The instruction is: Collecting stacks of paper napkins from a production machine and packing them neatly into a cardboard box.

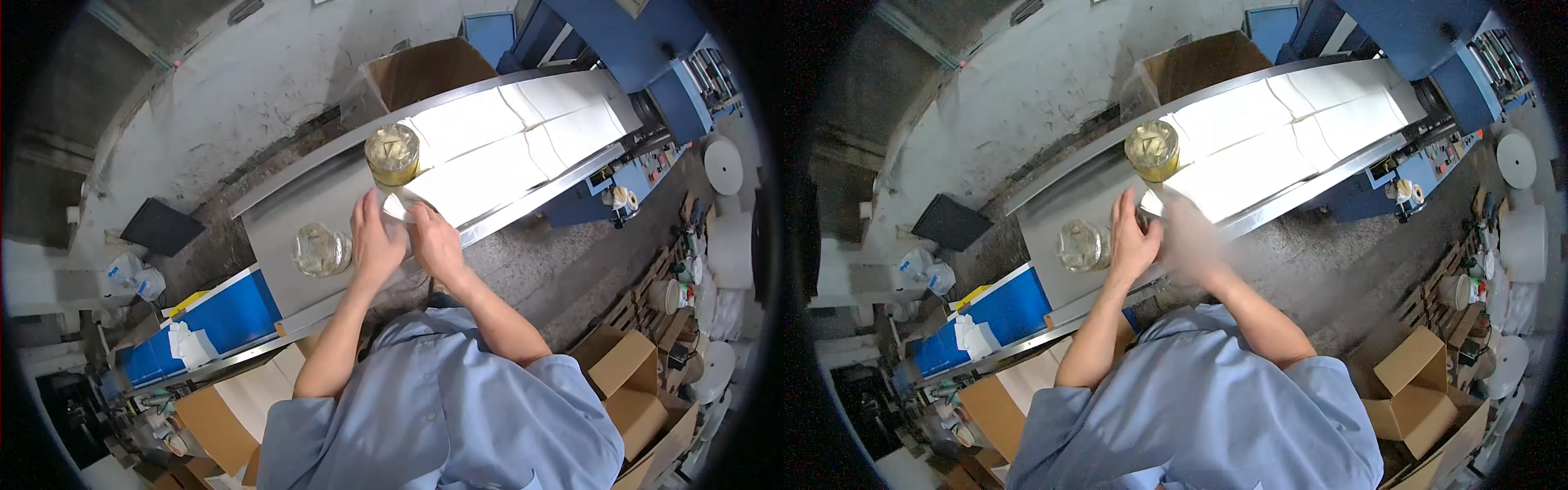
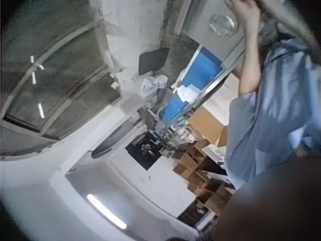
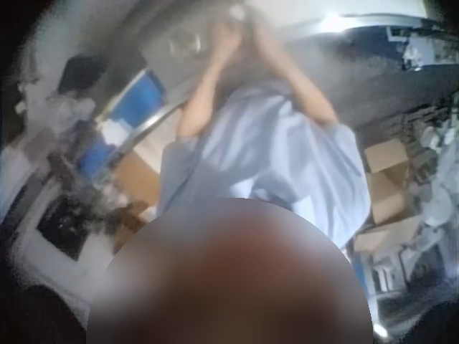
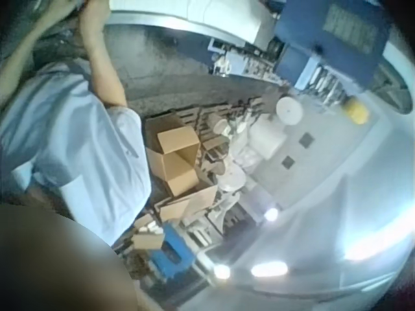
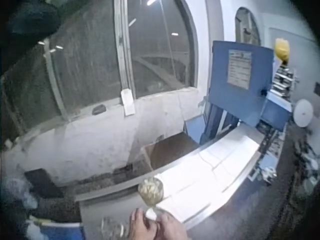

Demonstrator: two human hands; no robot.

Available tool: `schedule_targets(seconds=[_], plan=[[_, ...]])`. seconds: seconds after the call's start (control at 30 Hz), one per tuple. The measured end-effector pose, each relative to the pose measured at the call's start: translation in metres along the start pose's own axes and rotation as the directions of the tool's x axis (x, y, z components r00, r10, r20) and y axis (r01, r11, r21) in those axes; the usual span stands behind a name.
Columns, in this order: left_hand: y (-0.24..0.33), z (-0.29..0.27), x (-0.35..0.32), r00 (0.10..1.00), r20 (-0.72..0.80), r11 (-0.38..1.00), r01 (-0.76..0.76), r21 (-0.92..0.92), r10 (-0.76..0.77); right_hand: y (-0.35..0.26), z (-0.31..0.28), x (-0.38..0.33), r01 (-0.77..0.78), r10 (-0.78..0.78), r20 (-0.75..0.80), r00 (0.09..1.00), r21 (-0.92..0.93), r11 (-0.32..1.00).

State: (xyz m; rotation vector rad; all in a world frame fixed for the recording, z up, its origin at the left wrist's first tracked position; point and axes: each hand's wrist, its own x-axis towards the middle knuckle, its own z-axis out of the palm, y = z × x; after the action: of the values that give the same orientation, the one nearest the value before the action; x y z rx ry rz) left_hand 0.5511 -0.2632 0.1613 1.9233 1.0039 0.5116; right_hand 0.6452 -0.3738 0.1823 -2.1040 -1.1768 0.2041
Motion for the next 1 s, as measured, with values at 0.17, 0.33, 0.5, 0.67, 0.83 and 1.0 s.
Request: schedule_targets(seconds=[0.17,0.33,0.5,0.67,0.83,1.0], plan=[[0.021,-0.038,0.024,0.836,0.308,0.746,-0.545,0.382,0.453,0.006,-0.002,-0.001,0.087,-0.087,0.013,0.996,0.011,0.996],[0.020,-0.052,0.018,0.950,0.255,0.802,-0.293,0.520,0.182,-0.010,-0.023,-0.001,0.160,-0.158,-0.046,0.986,0.043,0.986],[0.037,-0.026,0.005,0.987,0.161,0.866,-0.099,0.489,0.022,-0.021,-0.040,-0.009,-0.035,0.031,0.045,0.998,0.102,0.994],[0.012,0.007,-0.006,0.974,0.226,0.962,-0.050,0.267,-0.012,-0.020,-0.053,-0.014,-0.143,0.126,0.107,0.986,0.160,0.977],[-0.028,0.021,0.006,0.953,0.277,0.992,0.111,0.066,-0.125,-0.021,-0.076,-0.019,-0.132,0.116,0.252,0.961,0.047,0.990],[-0.010,0.014,0.022,0.953,0.170,0.960,0.267,-0.079,-0.251,-0.007,-0.086,-0.026,-0.087,0.085,0.223,0.971,0.001,0.996]])
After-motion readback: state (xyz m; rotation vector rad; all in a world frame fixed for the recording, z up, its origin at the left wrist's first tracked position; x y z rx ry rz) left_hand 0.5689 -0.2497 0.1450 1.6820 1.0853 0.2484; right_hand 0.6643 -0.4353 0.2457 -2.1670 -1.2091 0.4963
